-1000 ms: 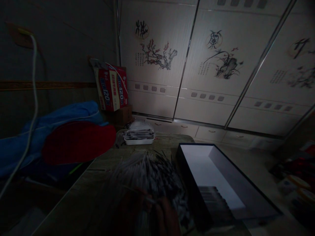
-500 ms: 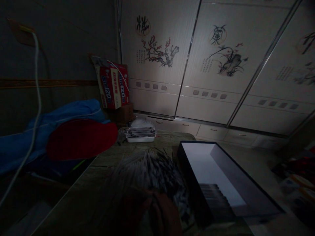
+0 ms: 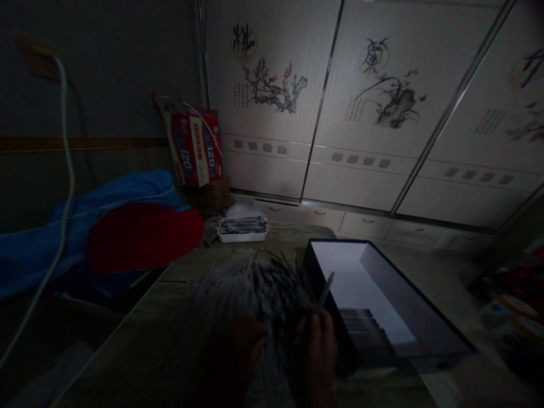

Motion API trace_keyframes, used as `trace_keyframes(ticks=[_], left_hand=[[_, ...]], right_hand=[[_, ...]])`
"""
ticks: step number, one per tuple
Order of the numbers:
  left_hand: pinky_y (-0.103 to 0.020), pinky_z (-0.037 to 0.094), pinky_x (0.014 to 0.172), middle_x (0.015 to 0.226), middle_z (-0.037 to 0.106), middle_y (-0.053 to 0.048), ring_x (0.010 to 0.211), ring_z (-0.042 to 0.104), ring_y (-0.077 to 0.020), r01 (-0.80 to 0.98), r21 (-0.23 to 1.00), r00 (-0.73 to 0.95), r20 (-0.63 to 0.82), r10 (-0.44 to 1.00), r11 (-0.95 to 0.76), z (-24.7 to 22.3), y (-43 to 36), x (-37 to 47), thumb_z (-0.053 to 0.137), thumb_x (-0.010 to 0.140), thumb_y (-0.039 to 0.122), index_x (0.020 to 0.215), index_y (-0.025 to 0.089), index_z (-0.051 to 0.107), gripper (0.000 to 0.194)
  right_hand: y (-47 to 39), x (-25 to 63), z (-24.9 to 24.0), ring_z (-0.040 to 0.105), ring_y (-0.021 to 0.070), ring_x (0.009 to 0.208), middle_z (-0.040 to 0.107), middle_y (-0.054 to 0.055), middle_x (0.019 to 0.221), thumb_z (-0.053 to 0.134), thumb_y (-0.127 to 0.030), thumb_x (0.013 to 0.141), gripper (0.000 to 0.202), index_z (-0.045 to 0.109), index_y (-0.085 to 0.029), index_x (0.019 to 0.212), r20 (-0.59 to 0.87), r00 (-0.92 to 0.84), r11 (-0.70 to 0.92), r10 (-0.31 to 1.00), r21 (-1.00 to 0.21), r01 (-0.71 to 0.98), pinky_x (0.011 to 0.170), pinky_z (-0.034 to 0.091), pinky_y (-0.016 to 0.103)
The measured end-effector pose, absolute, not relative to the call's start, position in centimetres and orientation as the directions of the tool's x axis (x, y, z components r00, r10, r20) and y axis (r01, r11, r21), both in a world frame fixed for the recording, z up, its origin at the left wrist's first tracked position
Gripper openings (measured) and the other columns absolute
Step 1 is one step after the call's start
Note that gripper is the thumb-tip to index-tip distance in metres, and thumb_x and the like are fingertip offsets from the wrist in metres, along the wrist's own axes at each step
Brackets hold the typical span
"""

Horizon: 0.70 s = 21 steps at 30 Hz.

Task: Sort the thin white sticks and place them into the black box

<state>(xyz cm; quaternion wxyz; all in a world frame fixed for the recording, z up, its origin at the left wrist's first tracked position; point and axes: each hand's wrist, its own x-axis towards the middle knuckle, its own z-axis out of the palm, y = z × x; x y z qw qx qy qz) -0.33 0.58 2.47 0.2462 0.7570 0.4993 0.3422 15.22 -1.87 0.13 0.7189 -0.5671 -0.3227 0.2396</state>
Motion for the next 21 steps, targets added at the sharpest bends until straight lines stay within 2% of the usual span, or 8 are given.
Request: trace_keyframes(ticks=[3, 6, 11, 14, 18, 21], left_hand=[[-0.033, 0.053, 0.081, 0.090, 0.073, -0.007, 0.087, 0.069, -0.0194, 0.660, 0.641, 0.342, 0.207, 0.917, -0.391, 2.9, 0.6, -0.2, 0.050, 0.081, 0.010, 0.085, 0.019, 0.071, 0.023], [-0.034, 0.052, 0.086, 0.100, 0.073, -0.008, 0.094, 0.068, -0.0199, 0.679, 0.623, 0.378, 0.155, 0.913, -0.388, 3.3, 0.8, -0.1, 0.049, 0.083, 0.012, 0.094, 0.019, 0.070, 0.025], [-0.035, 0.052, 0.089, 0.104, 0.073, -0.008, 0.098, 0.067, -0.0215, 0.687, 0.542, 0.415, 0.254, 0.874, -0.484, 2.8, 1.4, 0.7, 0.049, 0.082, 0.012, 0.097, 0.021, 0.069, 0.026], [-0.036, 0.052, 0.088, 0.107, 0.071, -0.009, 0.100, 0.065, -0.0228, 0.698, 0.486, 0.462, 0.256, 0.849, -0.526, 2.5, 1.9, 2.0, 0.048, 0.081, 0.008, 0.099, 0.020, 0.068, 0.029], [-0.035, 0.051, 0.079, 0.097, 0.070, -0.006, 0.090, 0.064, -0.0209, 0.666, 0.446, 0.549, 0.250, 0.797, -0.598, 2.4, 2.9, 3.9, 0.046, 0.082, 0.006, 0.094, 0.019, 0.069, 0.029], [-0.044, 0.047, 0.090, 0.112, 0.070, -0.006, 0.105, 0.060, -0.0268, 0.615, 0.361, 0.641, 0.289, 0.711, -0.701, 2.0, 3.8, 4.5, 0.058, 0.079, 0.013, 0.100, 0.022, 0.070, 0.026]], right_hand=[[-1.8, 15.3, 0.2, 0.048, 0.0103, 0.049, 0.056, -0.006, 0.061, 0.052, -0.052, 0.089, 0.032, 0.057, -0.021, 0.093, 0.147, 0.670, 0.228, 0.728, -0.973, -0.035, 0.049, 0.038, 0.021], [-1.7, 15.3, 0.5, 0.047, 0.0103, 0.047, 0.052, -0.008, 0.054, 0.049, -0.051, 0.090, 0.030, 0.055, -0.021, 0.092, 0.147, 0.688, 0.287, 0.710, -0.954, -0.092, 0.049, 0.038, 0.021], [-1.9, 15.2, 1.3, 0.045, 0.0099, 0.045, 0.048, -0.010, 0.052, 0.044, -0.051, 0.092, 0.030, 0.052, -0.022, 0.095, 0.115, 0.703, 0.319, 0.702, -0.933, -0.166, 0.048, 0.037, 0.021], [-2.0, 15.3, 1.5, 0.044, 0.0102, 0.046, 0.049, -0.010, 0.053, 0.046, -0.052, 0.092, 0.030, 0.052, -0.023, 0.099, 0.079, 0.702, 0.302, 0.708, -0.933, -0.199, 0.048, 0.037, 0.021], [-1.9, 15.6, 1.1, 0.045, 0.0101, 0.048, 0.051, -0.009, 0.056, 0.046, -0.051, 0.092, 0.030, 0.053, -0.023, 0.098, 0.073, 0.697, 0.273, 0.713, -0.945, -0.180, 0.048, 0.037, 0.022], [-1.8, 15.8, 0.4, 0.047, 0.0105, 0.048, 0.051, -0.009, 0.056, 0.047, -0.051, 0.092, 0.031, 0.054, -0.022, 0.100, 0.088, 0.691, 0.273, 0.717, -0.948, -0.162, 0.049, 0.039, 0.022]])
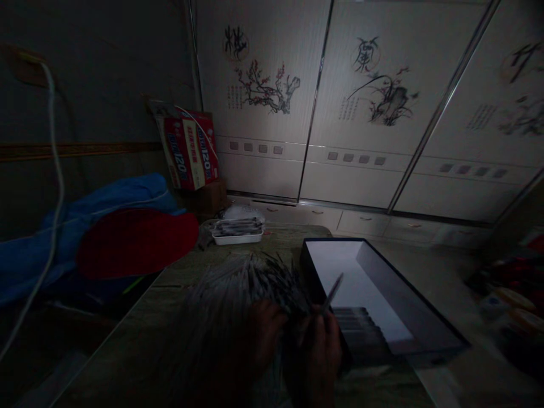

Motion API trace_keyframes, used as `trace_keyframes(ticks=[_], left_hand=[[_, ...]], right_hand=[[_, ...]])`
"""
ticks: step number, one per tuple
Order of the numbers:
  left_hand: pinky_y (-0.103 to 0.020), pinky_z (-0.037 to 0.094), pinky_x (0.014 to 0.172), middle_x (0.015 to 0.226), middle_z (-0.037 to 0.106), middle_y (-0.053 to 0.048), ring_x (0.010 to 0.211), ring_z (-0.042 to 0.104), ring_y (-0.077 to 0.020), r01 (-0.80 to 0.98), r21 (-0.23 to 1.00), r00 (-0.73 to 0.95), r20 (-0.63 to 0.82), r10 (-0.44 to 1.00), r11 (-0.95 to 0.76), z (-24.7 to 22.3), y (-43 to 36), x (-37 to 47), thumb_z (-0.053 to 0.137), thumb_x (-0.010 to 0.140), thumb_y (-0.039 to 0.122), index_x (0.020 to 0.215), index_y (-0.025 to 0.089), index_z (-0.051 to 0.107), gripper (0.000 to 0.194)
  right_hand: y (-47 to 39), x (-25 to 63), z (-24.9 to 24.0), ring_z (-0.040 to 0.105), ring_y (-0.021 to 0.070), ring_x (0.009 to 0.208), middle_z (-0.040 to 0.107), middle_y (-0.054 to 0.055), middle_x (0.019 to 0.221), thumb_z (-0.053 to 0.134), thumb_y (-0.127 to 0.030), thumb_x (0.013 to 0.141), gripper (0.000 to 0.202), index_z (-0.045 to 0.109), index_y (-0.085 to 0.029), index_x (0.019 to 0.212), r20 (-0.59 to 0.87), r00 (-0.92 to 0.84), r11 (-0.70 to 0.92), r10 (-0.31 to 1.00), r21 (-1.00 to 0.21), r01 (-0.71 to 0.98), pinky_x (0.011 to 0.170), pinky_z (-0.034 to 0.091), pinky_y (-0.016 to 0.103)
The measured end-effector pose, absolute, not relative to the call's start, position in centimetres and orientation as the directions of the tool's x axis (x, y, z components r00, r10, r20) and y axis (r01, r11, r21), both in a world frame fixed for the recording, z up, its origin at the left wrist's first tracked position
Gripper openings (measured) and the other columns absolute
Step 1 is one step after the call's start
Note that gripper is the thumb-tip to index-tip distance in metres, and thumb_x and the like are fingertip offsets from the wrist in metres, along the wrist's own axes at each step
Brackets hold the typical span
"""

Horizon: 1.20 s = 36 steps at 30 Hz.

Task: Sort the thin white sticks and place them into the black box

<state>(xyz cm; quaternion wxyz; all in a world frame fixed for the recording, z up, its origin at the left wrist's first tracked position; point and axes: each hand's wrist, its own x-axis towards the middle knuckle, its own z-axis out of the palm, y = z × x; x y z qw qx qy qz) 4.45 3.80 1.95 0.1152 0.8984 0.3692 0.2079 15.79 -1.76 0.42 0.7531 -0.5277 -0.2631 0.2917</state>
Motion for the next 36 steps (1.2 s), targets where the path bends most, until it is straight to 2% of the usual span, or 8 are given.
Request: trace_keyframes(ticks=[4, 7, 11, 15, 19, 26, 32, 36], left_hand=[[-0.057, 0.041, 0.100, 0.131, 0.062, -0.015, 0.121, 0.052, -0.0373, 0.685, 0.206, 0.635, 0.301, 0.712, -0.699, 1.1, 4.4, 3.5, 0.068, 0.072, 0.020, 0.103, 0.017, 0.070, 0.031], [-0.053, 0.045, 0.099, 0.128, 0.064, -0.016, 0.119, 0.056, -0.0344, 0.749, 0.095, 0.604, 0.308, 0.735, -0.655, 1.0, 4.2, 2.4, 0.062, 0.074, 0.011, 0.104, 0.015, 0.070, 0.031], [-0.045, 0.048, 0.096, 0.123, 0.066, -0.012, 0.113, 0.059, -0.0282, 0.770, 0.053, 0.584, 0.343, 0.736, -0.636, 1.4, 3.5, 1.9, 0.051, 0.076, 0.004, 0.105, 0.018, 0.068, 0.036], [-0.041, 0.048, 0.092, 0.112, 0.069, -0.008, 0.103, 0.060, -0.0246, 0.794, 0.137, 0.526, 0.334, 0.782, -0.593, 2.2, 2.9, 2.8, 0.046, 0.077, 0.001, 0.096, 0.019, 0.069, 0.035], [-0.043, 0.047, 0.084, 0.098, 0.068, -0.008, 0.093, 0.058, -0.0259, 0.753, 0.224, 0.570, 0.247, 0.784, -0.618, 2.6, 2.3, 3.5, 0.055, 0.077, 0.009, 0.086, 0.017, 0.069, 0.019], [-0.051, 0.042, 0.091, 0.108, 0.065, -0.014, 0.102, 0.055, -0.0311, 0.725, 0.275, 0.589, 0.228, 0.775, -0.632, 1.7, 2.0, 3.5, 0.059, 0.074, 0.013, 0.093, 0.014, 0.070, 0.022], [-0.046, 0.043, 0.094, 0.110, 0.066, -0.013, 0.104, 0.057, -0.0284, 0.768, 0.312, 0.547, 0.134, 0.826, -0.560, 2.9, 1.9, 3.6, 0.055, 0.072, 0.005, 0.094, 0.014, 0.070, 0.028], [-0.041, 0.044, 0.094, 0.111, 0.067, -0.011, 0.105, 0.058, -0.0258, 0.784, 0.317, 0.513, 0.152, 0.845, -0.533, 3.2, 2.0, 3.3, 0.049, 0.077, 0.001, 0.096, 0.014, 0.070, 0.032]], right_hand=[[-1.5, 15.8, -0.1, 0.047, 0.0102, 0.048, 0.051, -0.008, 0.056, 0.049, -0.051, 0.090, 0.032, 0.056, -0.022, 0.101, 0.072, 0.706, 0.275, 0.705, -0.945, -0.178, 0.048, 0.037, 0.021], [-1.6, 15.7, 0.1, 0.047, 0.0098, 0.048, 0.052, -0.008, 0.057, 0.050, -0.051, 0.090, 0.033, 0.057, -0.021, 0.101, 0.070, 0.717, 0.282, 0.694, -0.942, -0.180, 0.047, 0.036, 0.021], [-1.8, 15.5, 0.6, 0.046, 0.0100, 0.047, 0.052, -0.008, 0.056, 0.048, -0.052, 0.091, 0.035, 0.056, -0.021, 0.102, 0.061, 0.692, 0.265, 0.719, -0.945, -0.191, 0.046, 0.037, 0.021], [-2.0, 15.7, 0.7, 0.046, 0.0104, 0.049, 0.053, -0.008, 0.059, 0.046, -0.054, 0.092, 0.035, 0.055, -0.022, 0.102, 0.075, 0.683, 0.232, 0.727, -0.962, -0.141, 0.048, 0.038, 0.021], [-1.9, 15.9, 0.8, 0.044, 0.0101, 0.049, 0.048, -0.008, 0.057, 0.043, -0.050, 0.095, 0.032, 0.056, -0.021, 0.099, 0.143, 0.695, 0.213, 0.704, -0.977, -0.015, 0.050, 0.038, 0.022], [-2.0, 16.0, 0.4, 0.047, 0.0099, 0.050, 0.053, -0.007, 0.062, 0.044, -0.052, 0.093, 0.034, 0.056, -0.021, 0.099, 0.137, 0.680, 0.189, 0.720, -0.982, -0.002, 0.049, 0.039, 0.021], [-1.9, 15.7, 1.1, 0.048, 0.0097, 0.050, 0.053, -0.006, 0.062, 0.048, -0.056, 0.090, 0.038, 0.058, -0.020, 0.098, 0.083, 0.689, 0.223, 0.720, -0.968, -0.116, 0.048, 0.039, 0.020], [-2.0, 15.7, 1.3, 0.048, 0.0099, 0.049, 0.055, -0.006, 0.060, 0.052, -0.056, 0.088, 0.038, 0.060, -0.020, 0.095, 0.105, 0.700, 0.219, 0.707, -0.973, -0.076, 0.047, 0.038, 0.020]])
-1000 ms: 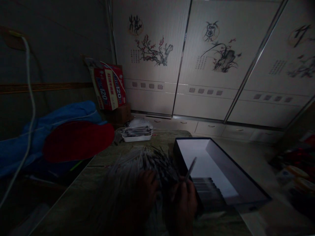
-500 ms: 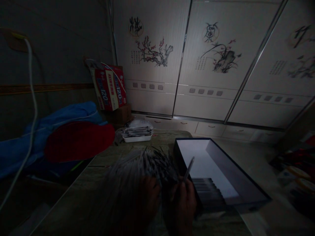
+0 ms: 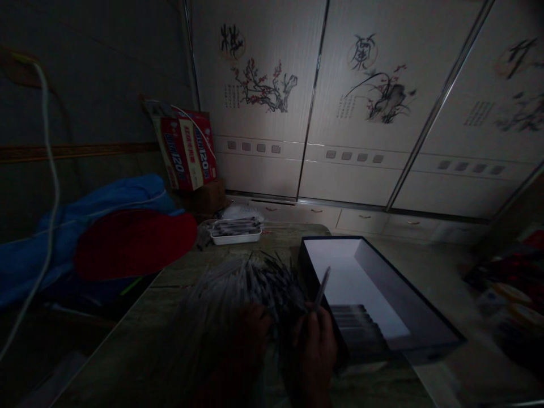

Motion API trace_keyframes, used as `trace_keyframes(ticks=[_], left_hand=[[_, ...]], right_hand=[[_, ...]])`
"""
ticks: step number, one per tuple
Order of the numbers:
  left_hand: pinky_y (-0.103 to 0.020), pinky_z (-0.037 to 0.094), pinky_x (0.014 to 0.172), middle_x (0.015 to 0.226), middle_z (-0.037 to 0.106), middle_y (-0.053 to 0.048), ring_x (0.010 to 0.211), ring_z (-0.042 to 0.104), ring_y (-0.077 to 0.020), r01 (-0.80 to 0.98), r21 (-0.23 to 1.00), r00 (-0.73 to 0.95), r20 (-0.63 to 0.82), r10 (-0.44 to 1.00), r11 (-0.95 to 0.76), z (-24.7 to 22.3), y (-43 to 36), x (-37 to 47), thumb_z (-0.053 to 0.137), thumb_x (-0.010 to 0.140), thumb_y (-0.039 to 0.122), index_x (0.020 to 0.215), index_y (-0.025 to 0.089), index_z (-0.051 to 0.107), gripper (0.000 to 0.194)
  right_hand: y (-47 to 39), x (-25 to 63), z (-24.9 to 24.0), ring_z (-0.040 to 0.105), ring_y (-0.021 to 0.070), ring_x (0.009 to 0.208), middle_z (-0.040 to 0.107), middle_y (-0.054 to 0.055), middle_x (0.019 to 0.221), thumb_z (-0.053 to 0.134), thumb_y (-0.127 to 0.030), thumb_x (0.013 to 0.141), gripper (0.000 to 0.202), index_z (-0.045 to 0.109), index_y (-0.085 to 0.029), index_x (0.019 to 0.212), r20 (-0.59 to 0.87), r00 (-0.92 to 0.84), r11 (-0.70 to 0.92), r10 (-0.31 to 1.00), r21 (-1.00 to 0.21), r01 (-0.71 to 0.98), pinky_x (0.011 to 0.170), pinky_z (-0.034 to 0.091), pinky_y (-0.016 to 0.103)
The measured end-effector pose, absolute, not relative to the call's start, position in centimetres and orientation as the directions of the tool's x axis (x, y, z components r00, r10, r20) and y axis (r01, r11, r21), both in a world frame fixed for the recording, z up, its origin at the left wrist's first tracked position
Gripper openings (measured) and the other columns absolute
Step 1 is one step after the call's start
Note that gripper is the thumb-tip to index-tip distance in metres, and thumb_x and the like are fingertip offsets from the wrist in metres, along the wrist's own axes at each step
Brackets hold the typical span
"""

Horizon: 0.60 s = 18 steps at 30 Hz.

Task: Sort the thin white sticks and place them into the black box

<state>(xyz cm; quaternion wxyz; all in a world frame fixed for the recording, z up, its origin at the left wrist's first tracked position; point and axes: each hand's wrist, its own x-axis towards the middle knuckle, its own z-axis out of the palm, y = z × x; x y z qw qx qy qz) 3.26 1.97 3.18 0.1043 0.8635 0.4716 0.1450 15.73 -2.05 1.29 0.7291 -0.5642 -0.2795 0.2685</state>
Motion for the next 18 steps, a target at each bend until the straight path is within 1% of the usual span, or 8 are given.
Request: trace_keyframes(ticks=[3, 5, 7, 9, 10, 13, 16, 18], left_hand=[[-0.039, 0.045, 0.092, 0.106, 0.068, -0.008, 0.101, 0.058, -0.0236, 0.756, 0.365, 0.524, 0.162, 0.836, -0.544, 3.3, 1.5, 3.1, 0.050, 0.078, 0.002, 0.093, 0.017, 0.070, 0.030], [-0.041, 0.045, 0.090, 0.106, 0.067, -0.006, 0.099, 0.058, -0.0243, 0.696, 0.389, 0.596, 0.153, 0.788, -0.603, 3.1, 1.0, 3.2, 0.058, 0.076, 0.010, 0.093, 0.019, 0.070, 0.023], [-0.046, 0.045, 0.088, 0.106, 0.066, -0.009, 0.098, 0.056, -0.0281, 0.649, 0.354, 0.671, 0.151, 0.726, -0.674, 2.6, 0.5, 3.6, 0.067, 0.072, 0.022, 0.094, 0.018, 0.069, 0.023], [-0.051, 0.045, 0.086, 0.107, 0.066, -0.014, 0.098, 0.056, -0.0327, 0.654, 0.286, 0.696, 0.136, 0.705, -0.700, 1.9, 0.3, 4.3, 0.070, 0.069, 0.029, 0.096, 0.014, 0.069, 0.031], [-0.052, 0.045, 0.086, 0.108, 0.066, -0.015, 0.100, 0.057, -0.0334, 0.682, 0.258, 0.678, 0.131, 0.724, -0.685, 1.5, 0.3, 4.7, 0.066, 0.073, 0.027, 0.099, 0.014, 0.068, 0.029], [-0.051, 0.047, 0.086, 0.103, 0.069, -0.015, 0.099, 0.061, -0.0325, 0.757, 0.186, 0.628, 0.056, 0.776, -0.626, 0.6, 0.5, 5.9, 0.052, 0.083, 0.016, 0.097, 0.014, 0.070, 0.023], [-0.051, 0.049, 0.085, 0.099, 0.072, -0.015, 0.094, 0.064, -0.0323, 0.776, 0.157, 0.608, 0.075, 0.791, -0.611, -0.3, 0.6, 6.3, 0.051, 0.083, 0.012, 0.090, 0.013, 0.072, 0.022], [-0.052, 0.050, 0.081, 0.094, 0.072, -0.015, 0.089, 0.065, -0.0325, 0.761, 0.203, 0.598, 0.147, 0.788, -0.616, -0.7, 0.7, 6.0, 0.056, 0.078, 0.013, 0.085, 0.014, 0.072, 0.017]], right_hand=[[-2.2, 15.8, 1.2, 0.048, 0.0104, 0.048, 0.055, -0.006, 0.059, 0.050, -0.054, 0.089, 0.037, 0.060, -0.019, 0.096, 0.126, 0.691, 0.220, 0.712, -0.974, -0.048, 0.047, 0.038, 0.021], [-2.3, 15.8, 1.1, 0.049, 0.0108, 0.050, 0.055, -0.005, 0.060, 0.050, -0.054, 0.089, 0.037, 0.060, -0.019, 0.097, 0.130, 0.693, 0.209, 0.709, -0.977, -0.031, 0.048, 0.039, 0.022], [-2.3, 15.9, 1.0, 0.050, 0.0114, 0.052, 0.055, -0.005, 0.062, 0.049, -0.056, 0.089, 0.038, 0.060, -0.020, 0.096, 0.120, 0.698, 0.175, 0.706, -0.985, -0.008, 0.050, 0.040, 0.022], [-2.2, 16.1, 0.9, 0.052, 0.0127, 0.058, 0.058, -0.003, 0.067, 0.044, -0.058, 0.090, 0.041, 0.060, -0.020, 0.096, 0.127, 0.699, 0.136, 0.704, -0.990, 0.042, 0.054, 0.042, 0.023], [-2.2, 16.1, 0.9, 0.054, 0.0136, 0.062, 0.060, -0.002, 0.071, 0.043, -0.059, 0.090, 0.043, 0.060, -0.020, 0.096, 0.141, 0.698, 0.124, 0.702, -0.989, 0.074, 0.057, 0.043, 0.025], [-2.1, 16.2, 0.9, 0.057, 0.0159, 0.073, 0.064, 0.002, 0.082, 0.040, -0.061, 0.090, 0.046, 0.060, -0.020, 0.097, 0.176, 0.694, 0.110, 0.698, -0.984, 0.139, 0.067, 0.044, 0.027], [-2.1, 16.1, 0.9, 0.055, 0.0149, 0.067, 0.061, 0.000, 0.077, 0.040, -0.062, 0.089, 0.047, 0.060, -0.021, 0.097, 0.135, 0.692, 0.096, 0.709, -0.991, 0.096, 0.062, 0.043, 0.027], [-2.1, 16.1, 0.9, 0.052, 0.0139, 0.060, 0.058, -0.002, 0.070, 0.041, -0.061, 0.089, 0.045, 0.060, -0.021, 0.098, 0.110, 0.691, 0.100, 0.714, -0.994, 0.054, 0.056, 0.042, 0.025]])
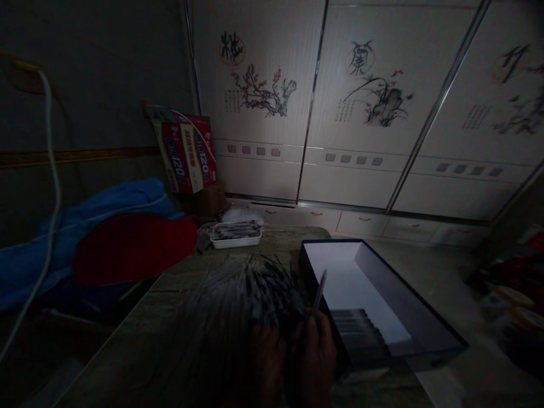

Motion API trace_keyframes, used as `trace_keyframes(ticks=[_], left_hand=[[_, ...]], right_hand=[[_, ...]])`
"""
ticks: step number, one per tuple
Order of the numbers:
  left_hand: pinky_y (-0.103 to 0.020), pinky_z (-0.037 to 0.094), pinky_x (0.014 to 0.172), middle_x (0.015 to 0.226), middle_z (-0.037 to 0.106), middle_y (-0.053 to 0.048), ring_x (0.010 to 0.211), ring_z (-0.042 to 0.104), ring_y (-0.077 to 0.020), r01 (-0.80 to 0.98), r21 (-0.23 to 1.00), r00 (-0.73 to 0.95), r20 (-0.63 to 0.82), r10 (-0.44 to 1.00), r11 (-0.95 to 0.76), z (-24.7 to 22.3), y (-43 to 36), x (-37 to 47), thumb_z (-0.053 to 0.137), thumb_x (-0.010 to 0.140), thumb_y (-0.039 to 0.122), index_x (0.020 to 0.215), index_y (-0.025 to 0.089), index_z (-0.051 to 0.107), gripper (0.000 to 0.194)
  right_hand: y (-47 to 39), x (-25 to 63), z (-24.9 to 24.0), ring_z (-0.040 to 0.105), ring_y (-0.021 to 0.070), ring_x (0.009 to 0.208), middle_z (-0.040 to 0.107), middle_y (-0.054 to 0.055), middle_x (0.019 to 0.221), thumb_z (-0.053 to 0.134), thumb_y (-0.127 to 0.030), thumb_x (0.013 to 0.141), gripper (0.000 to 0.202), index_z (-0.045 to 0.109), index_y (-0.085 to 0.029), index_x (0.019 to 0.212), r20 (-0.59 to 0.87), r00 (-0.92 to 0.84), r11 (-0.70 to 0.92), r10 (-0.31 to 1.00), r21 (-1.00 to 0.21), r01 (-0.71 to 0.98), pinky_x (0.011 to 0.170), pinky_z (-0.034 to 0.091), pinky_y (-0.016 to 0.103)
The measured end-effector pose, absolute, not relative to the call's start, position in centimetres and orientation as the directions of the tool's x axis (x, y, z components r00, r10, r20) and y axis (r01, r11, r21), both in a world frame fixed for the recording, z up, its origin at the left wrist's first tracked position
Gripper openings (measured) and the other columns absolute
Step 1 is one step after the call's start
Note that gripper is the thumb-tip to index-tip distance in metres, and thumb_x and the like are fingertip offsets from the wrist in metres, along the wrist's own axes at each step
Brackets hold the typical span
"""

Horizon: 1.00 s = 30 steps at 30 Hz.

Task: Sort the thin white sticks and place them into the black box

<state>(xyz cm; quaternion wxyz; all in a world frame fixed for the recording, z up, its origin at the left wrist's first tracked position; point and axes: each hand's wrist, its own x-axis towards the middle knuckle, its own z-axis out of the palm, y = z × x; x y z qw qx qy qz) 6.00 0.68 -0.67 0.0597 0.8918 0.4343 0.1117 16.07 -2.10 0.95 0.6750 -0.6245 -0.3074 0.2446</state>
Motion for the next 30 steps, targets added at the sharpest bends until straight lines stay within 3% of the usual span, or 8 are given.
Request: trace_keyframes(ticks=[2, 4, 6, 7, 10, 14, 22, 30], left_hand=[[-0.049, 0.051, 0.080, 0.094, 0.071, -0.013, 0.090, 0.064, -0.0312, 0.717, 0.332, 0.556, 0.258, 0.790, -0.613, -0.6, 0.9, 5.2, 0.061, 0.070, 0.012, 0.084, 0.017, 0.070, 0.017], [-0.044, 0.051, 0.083, 0.097, 0.070, -0.013, 0.093, 0.064, -0.0272, 0.662, 0.493, 0.442, 0.351, 0.826, -0.564, 0.2, 1.4, 4.2, 0.057, 0.075, 0.015, 0.087, 0.018, 0.067, 0.016], [-0.042, 0.050, 0.090, 0.096, 0.070, -0.012, 0.095, 0.065, -0.0253, 0.596, 0.698, 0.258, 0.302, 0.918, -0.397, 1.4, 2.2, 3.2, 0.056, 0.078, 0.020, 0.083, 0.018, 0.065, 0.011], [-0.041, 0.052, 0.085, 0.090, 0.071, -0.010, 0.088, 0.066, -0.0243, 0.532, 0.795, 0.184, 0.226, 0.957, -0.290, 2.0, 2.6, 2.6, 0.057, 0.078, 0.023, 0.083, 0.019, 0.064, 0.009], [-0.034, 0.054, 0.077, 0.084, 0.072, -0.005, 0.080, 0.068, -0.0216, 0.319, 0.934, 0.105, 0.135, 0.985, -0.162, 3.4, 3.6, 1.3, 0.060, 0.078, 0.033, 0.084, 0.018, 0.064, 0.016], [-0.032, 0.054, 0.078, 0.083, 0.075, -0.001, 0.083, 0.069, -0.0223, 0.129, 0.984, 0.016, 0.120, 0.993, -0.122, 3.8, 4.2, 0.4, 0.064, 0.074, 0.035, 0.082, 0.021, 0.069, 0.017], [-0.032, 0.056, 0.070, 0.071, 0.074, -0.001, 0.072, 0.069, -0.0224, -0.007, 0.997, 0.008, 0.071, 0.997, -0.071, 3.3, 5.0, -0.6, 0.071, 0.064, 0.035, 0.077, 0.020, 0.072, 0.020], [-0.030, 0.052, 0.061, 0.067, 0.065, 0.001, 0.061, 0.061, -0.0139, -0.154, 0.985, -0.062, 0.065, 0.996, -0.073, 2.7, 5.3, -2.0, 0.055, 0.086, 0.047, 0.079, 0.017, 0.065, 0.032]], right_hand=[[-2.1, 16.1, 0.8, 0.052, 0.0139, 0.059, 0.058, -0.002, 0.068, 0.043, -0.060, 0.089, 0.043, 0.060, -0.021, 0.094, 0.131, 0.688, 0.126, 0.713, -0.990, 0.058, 0.055, 0.042, 0.025], [-2.0, 16.1, 0.5, 0.056, 0.0148, 0.061, 0.061, -0.001, 0.070, 0.046, -0.060, 0.088, 0.042, 0.062, -0.020, 0.089, 0.177, 0.684, 0.154, 0.708, -0.983, 0.095, 0.057, 0.044, 0.025], [-1.9, 16.1, -0.1, 0.058, 0.0158, 0.062, 0.063, 0.001, 0.070, 0.047, -0.059, 0.088, 0.043, 0.063, -0.020, 0.085, 0.197, 0.673, 0.167, 0.713, -0.980, 0.109, 0.057, 0.046, 0.026], [-1.8, 16.0, -0.5, 0.059, 0.0164, 0.062, 0.064, 0.001, 0.071, 0.047, -0.059, 0.088, 0.043, 0.064, -0.020, 0.085, 0.199, 0.659, 0.168, 0.725, -0.980, 0.111, 0.056, 0.046, 0.026], [-1.8, 15.1, -1.4, 0.065, 0.0209, 0.076, 0.072, 0.005, 0.086, 0.050, -0.060, 0.087, 0.044, 0.068, -0.021, 0.097, 0.220, 0.642, 0.150, 0.735, -0.975, 0.163, 0.067, 0.050, 0.030], [-2.1, 12.9, -2.4, 0.063, 0.0268, 0.101, 0.071, 0.007, 0.108, 0.049, -0.064, 0.085, 0.048, 0.069, -0.027, 0.108, 0.276, 0.686, 0.144, 0.673, -0.959, 0.245, 0.087, 0.044, 0.038], [-2.2, 12.1, -3.3, 0.067, 0.0259, 0.080, 0.074, 0.006, 0.086, 0.048, -0.066, 0.084, 0.045, 0.073, -0.028, 0.090, 0.369, 0.634, 0.142, 0.680, -0.914, 0.379, 0.075, 0.047, 0.037], [-2.1, 11.5, -3.4, 0.067, 0.0202, 0.060, 0.073, 0.004, 0.072, 0.055, -0.055, 0.086, 0.032, 0.073, -0.029, 0.079, 0.576, 0.538, 0.283, 0.615, -0.799, 0.531, 0.059, 0.050, 0.030]])
